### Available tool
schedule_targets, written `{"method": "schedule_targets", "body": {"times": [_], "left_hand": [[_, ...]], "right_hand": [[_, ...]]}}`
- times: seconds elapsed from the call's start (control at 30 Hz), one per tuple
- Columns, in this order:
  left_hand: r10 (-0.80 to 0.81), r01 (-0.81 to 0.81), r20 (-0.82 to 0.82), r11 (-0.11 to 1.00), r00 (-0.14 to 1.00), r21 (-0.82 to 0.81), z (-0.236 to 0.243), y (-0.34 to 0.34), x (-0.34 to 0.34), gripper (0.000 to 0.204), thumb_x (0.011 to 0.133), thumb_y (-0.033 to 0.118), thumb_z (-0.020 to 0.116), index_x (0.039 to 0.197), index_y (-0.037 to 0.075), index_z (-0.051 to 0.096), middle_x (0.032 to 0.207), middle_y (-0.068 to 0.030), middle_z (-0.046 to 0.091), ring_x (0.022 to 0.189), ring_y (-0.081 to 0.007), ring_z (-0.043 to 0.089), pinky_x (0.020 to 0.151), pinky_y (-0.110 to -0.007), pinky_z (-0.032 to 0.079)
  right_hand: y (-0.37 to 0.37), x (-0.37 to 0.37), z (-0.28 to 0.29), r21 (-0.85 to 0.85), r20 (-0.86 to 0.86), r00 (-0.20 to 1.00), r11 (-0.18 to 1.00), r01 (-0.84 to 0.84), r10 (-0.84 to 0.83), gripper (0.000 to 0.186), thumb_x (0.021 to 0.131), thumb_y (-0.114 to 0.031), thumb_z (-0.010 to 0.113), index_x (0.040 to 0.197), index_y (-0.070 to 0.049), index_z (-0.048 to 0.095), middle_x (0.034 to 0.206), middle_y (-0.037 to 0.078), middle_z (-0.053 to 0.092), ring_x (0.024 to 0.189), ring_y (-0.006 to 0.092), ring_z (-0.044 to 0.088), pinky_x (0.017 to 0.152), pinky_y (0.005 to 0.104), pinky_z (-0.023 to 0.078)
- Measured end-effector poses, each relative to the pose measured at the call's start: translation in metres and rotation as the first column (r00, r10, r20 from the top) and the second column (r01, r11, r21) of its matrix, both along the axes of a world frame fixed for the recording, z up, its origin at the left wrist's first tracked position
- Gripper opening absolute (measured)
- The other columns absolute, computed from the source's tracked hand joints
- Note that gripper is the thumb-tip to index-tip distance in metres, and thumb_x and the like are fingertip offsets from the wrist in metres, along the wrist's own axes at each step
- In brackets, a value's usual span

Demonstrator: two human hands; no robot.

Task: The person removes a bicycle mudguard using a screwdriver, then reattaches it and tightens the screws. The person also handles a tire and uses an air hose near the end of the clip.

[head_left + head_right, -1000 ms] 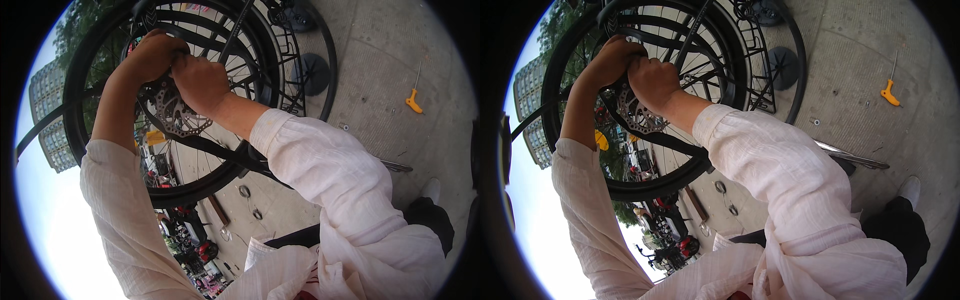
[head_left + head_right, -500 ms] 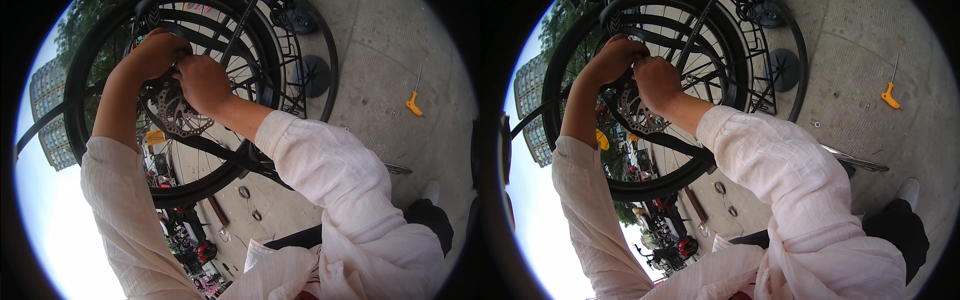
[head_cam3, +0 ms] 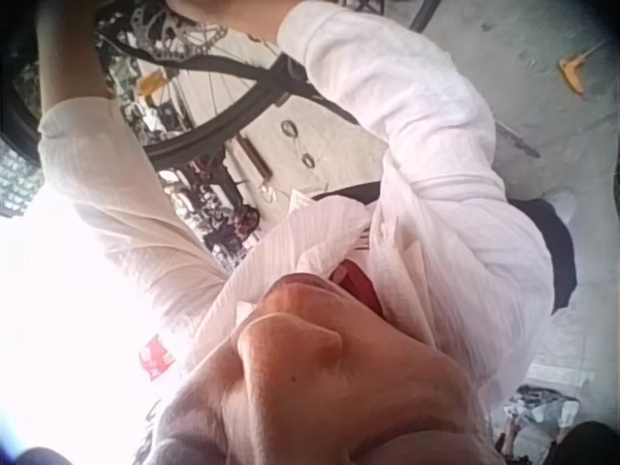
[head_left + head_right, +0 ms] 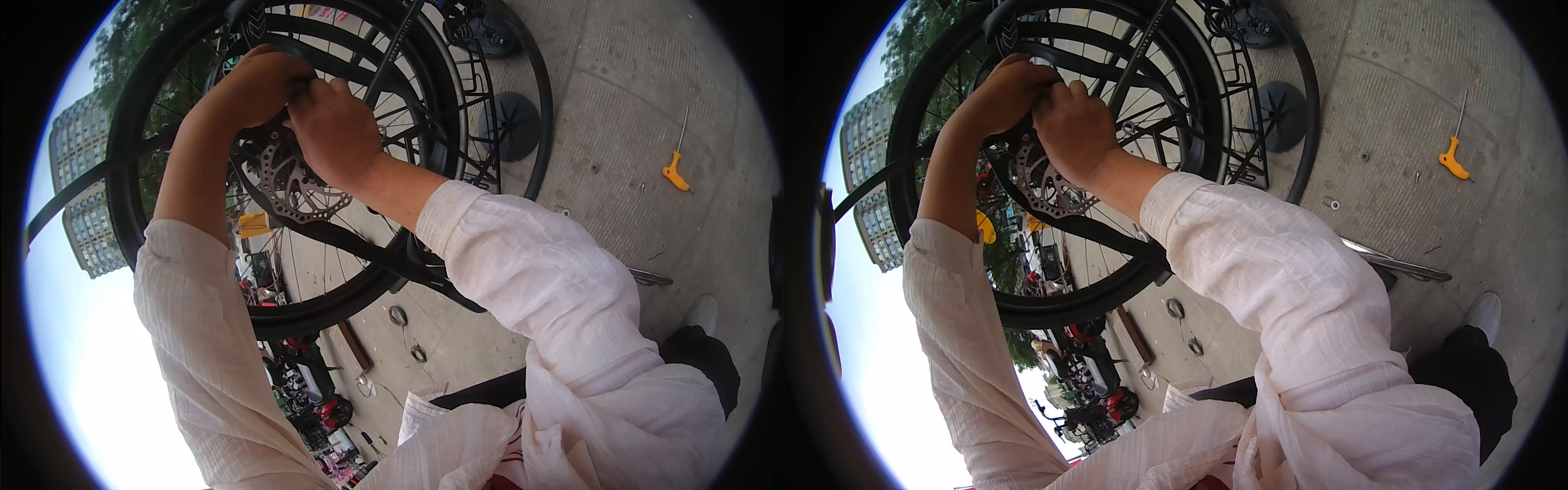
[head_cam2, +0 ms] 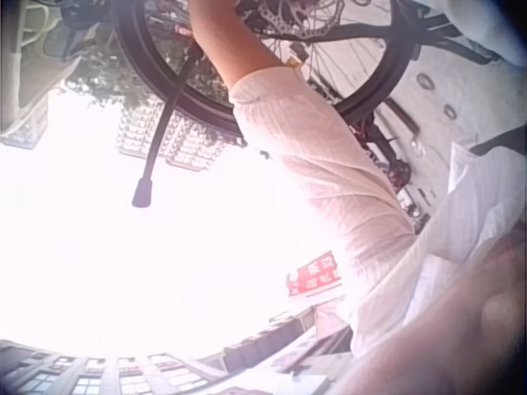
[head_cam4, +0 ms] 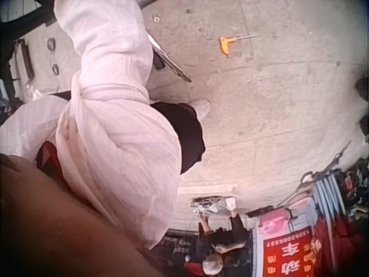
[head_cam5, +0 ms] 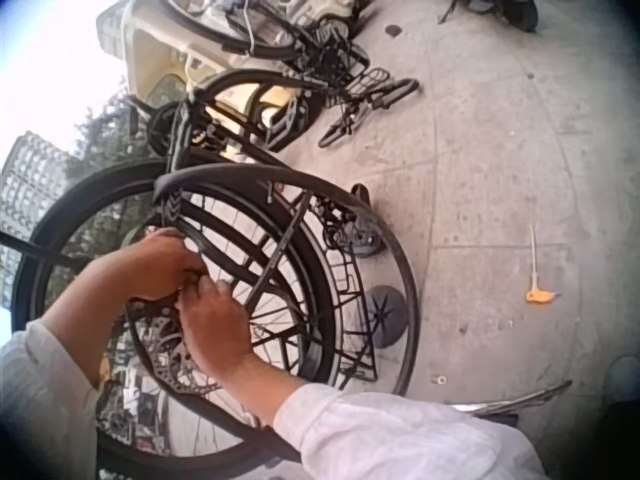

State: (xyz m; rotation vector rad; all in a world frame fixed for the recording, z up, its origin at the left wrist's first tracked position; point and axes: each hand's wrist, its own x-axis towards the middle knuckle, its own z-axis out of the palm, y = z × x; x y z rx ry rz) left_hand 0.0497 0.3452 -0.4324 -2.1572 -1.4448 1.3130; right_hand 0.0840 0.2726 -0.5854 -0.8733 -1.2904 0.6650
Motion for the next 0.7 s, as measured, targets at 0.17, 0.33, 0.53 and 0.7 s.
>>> {"method": "schedule_targets", "body": {"times": [0.17,0.33,0.53,0.7], "left_hand": [[-0.014,0.014,0.020,1.000,1.000,-0.023,0.0002,-0.0016,-0.0046,0.020,0.088,0.011,0.057,0.103,0.012,0.071,0.101,-0.0070,0.070,0.109,-0.0295,0.056,0.107,-0.039,0.035],[-0.047,0.048,0.013,0.998,0.999,-0.036,-0.0004,-0.0013,-0.0040,0.021,0.088,0.008,0.056,0.102,0.011,0.071,0.099,-0.0062,0.070,0.104,-0.0290,0.057,0.104,-0.039,0.038],[-0.012,0.011,-0.018,0.998,1.000,-0.068,0.0005,-0.0014,0.0010,0.024,0.087,0.005,0.055,0.104,0.011,0.071,0.099,-0.0080,0.070,0.104,-0.0283,0.057,0.103,-0.038,0.039],[-0.020,0.020,0.013,1.000,1.000,-0.017,-0.0010,-0.0007,0.0002,0.025,0.086,0.005,0.055,0.104,0.010,0.071,0.103,-0.0101,0.068,0.108,-0.0300,0.056,0.101,-0.039,0.041]], "right_hand": [[-0.0027,0.0000,-0.0043,-0.059,-0.103,0.993,0.996,-0.060,0.054,0.027,0.084,-0.024,0.071,0.099,-0.003,0.063,0.094,0.012,0.062,0.088,0.0293,0.059,0.076,0.0371,0.053],[-0.0013,-0.0026,-0.0085,-0.057,-0.175,0.977,0.989,-0.134,0.123,0.034,0.082,-0.026,0.074,0.104,-0.003,0.063,0.096,0.012,0.063,0.094,0.0301,0.059,0.083,0.0381,0.050],[-0.0004,-0.0026,-0.0067,-0.013,-0.258,0.948,0.980,-0.197,0.187,0.019,0.081,-0.013,0.071,0.095,-0.003,0.064,0.092,0.013,0.063,0.092,0.0307,0.059,0.084,0.0392,0.049],[0.0058,-0.0043,-0.0095,0.088,-0.304,0.936,0.983,-0.159,0.179,0.009,0.080,-0.004,0.067,0.088,-0.004,0.064,0.089,0.014,0.064,0.089,0.0317,0.059,0.083,0.0411,0.048]]}}
